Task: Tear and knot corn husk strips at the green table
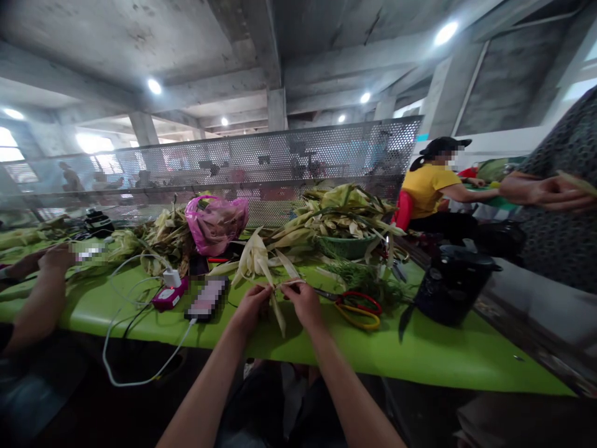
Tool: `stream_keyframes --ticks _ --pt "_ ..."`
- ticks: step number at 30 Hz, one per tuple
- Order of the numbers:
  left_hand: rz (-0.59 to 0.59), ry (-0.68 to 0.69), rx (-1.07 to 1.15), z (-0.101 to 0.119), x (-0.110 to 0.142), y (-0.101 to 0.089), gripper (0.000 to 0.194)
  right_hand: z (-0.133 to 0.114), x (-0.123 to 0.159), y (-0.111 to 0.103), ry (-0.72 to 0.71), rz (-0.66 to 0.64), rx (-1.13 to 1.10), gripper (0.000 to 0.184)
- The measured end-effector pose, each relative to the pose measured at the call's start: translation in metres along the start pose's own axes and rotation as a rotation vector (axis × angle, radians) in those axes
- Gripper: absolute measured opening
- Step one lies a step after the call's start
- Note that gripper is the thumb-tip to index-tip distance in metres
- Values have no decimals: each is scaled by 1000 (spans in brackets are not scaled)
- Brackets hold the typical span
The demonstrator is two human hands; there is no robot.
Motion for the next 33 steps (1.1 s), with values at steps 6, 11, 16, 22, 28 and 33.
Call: stream_keyframes --ticks 6,11,16,22,28,33 --pt "-14 54 -44 4 0 5 42 4 3 -5 -10 116 11 27" --pt "-1 112 -93 10 0 5 39 -2 3 -12 -75 177 81 28" --pt "-15 201 -148 17 -1 9 33 -33 -3 -19 -242 186 255 31" --pt "-117 203 -227 14 -1 22 38 -44 -10 11 -310 -24 387 12" --pt "-173 186 -307 7 2 27 31 -39 -12 15 -328 -18 409 19" --pt "-161 195 -317 8 3 29 25 -40 -12 14 -359 15 430 18"
Point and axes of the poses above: each hand's wrist, its own x-axis away from the middle knuckle, its own y-axis out of the palm, z = x × y, the point moved 9 cm from there along -x, towards the middle knuckle, and after that the axes turned 7 degrees about -x, right-handed, at the moved point
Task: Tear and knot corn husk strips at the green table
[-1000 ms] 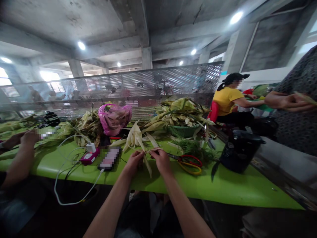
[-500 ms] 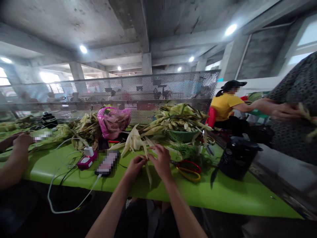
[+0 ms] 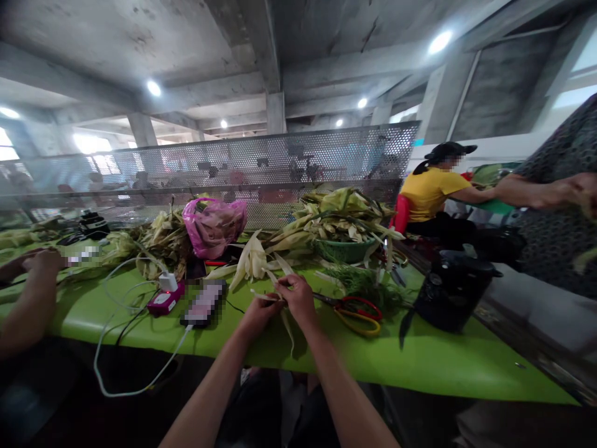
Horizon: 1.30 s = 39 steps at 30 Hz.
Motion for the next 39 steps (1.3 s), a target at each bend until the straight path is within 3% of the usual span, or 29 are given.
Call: stream_keyframes --ticks 5,10,12,19,21,24,31,39 --pt "99 2 14 -3 -5 -12 25 -20 2 -5 -59 29 57 27" --pt "129 -1 36 -5 -7 -14 9 -46 9 14 -152 -176 118 1" --pt "117 -5 46 -5 -6 -12 7 -48 8 20 -158 -200 141 6" --pt "82 -31 115 -3 -3 -5 20 -42 3 22 -125 -162 142 14" --pt "103 -47 156 -4 -2 -10 22 -39 4 14 -108 -110 124 6" --pt "174 -88 241 -8 -1 -22 33 -28 5 2 -65 -29 80 21" --pt "245 -149 401 -17 3 -33 40 5 10 12 77 -155 -29 26" --pt "286 -179 443 -18 6 -35 41 12 9 6 117 -59 -12 21"
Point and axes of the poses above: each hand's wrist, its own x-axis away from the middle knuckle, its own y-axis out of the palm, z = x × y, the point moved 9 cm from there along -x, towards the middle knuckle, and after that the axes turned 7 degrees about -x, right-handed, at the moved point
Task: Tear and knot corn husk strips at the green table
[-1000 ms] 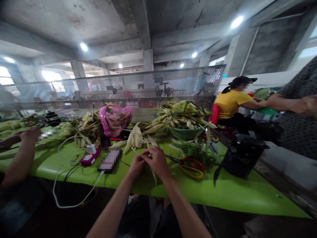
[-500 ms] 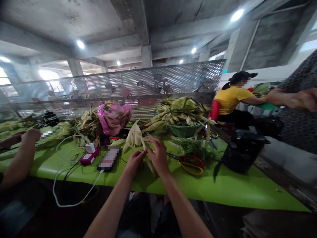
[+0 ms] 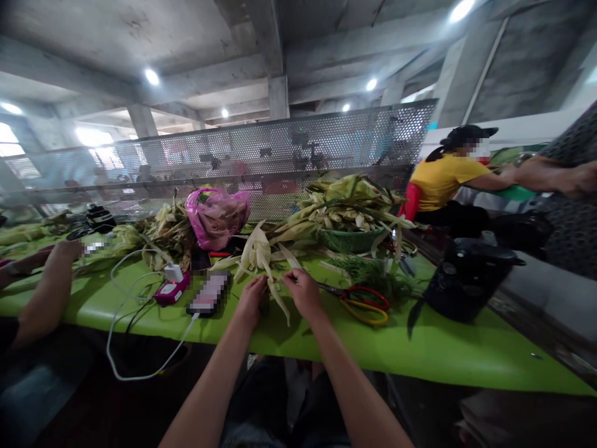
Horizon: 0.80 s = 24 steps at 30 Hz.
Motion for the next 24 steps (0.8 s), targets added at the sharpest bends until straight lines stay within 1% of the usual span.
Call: stream_keyframes --ticks 3,6,8,9,10,12,15,17,20,24 --pt "7 3 1 1 -1 0 41 -3 0 -4 -11 55 16 20" --pt "9 14 3 1 -2 0 43 -15 3 -16 -46 137 48 14" --pt "13 33 7 3 -2 0 44 -23 8 -22 -62 180 62 17" --pt "17 42 8 4 -2 0 44 -25 11 -22 -60 181 61 17" --pt "21 51 6 5 -1 1 43 -26 14 -19 -49 167 55 14" --pt "31 71 -4 9 0 1 42 -23 19 -5 -10 105 25 12" --pt "34 99 -22 13 0 1 41 -11 23 19 55 20 -44 19" --pt "30 103 -30 13 0 1 41 -4 22 30 85 -9 -90 24" --pt "45 84 -38 9 -2 -2 41 2 19 34 118 -34 -145 25" --pt "79 42 -40 4 -3 -7 42 2 18 31 139 -52 -198 20"
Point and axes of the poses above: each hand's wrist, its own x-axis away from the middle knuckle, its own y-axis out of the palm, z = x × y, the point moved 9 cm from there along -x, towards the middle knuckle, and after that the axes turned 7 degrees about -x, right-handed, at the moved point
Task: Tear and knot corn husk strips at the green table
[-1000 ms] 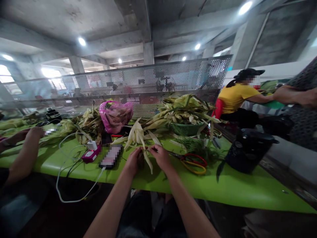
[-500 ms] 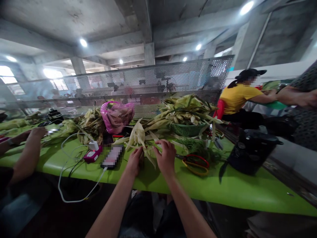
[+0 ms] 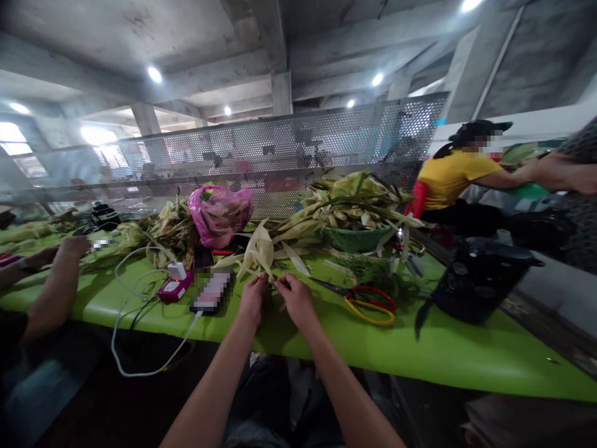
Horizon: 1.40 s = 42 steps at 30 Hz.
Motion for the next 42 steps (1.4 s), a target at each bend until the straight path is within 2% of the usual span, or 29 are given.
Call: stream_keyframes --ticks 7,14,22,28,42 --pt "18 -31 21 0 0 -4 43 8 0 0 59 -1 -112 18" --pt "-79 -48 47 0 6 8 37 21 3 4 204 -70 -308 37" --pt "-120 2 14 6 12 18 29 24 2 -18 221 130 -459 30" --pt "-139 54 -2 9 11 20 33 25 2 -18 218 144 -458 30" --pt "-99 142 -76 17 15 21 26 8 2 -32 46 263 -244 29"
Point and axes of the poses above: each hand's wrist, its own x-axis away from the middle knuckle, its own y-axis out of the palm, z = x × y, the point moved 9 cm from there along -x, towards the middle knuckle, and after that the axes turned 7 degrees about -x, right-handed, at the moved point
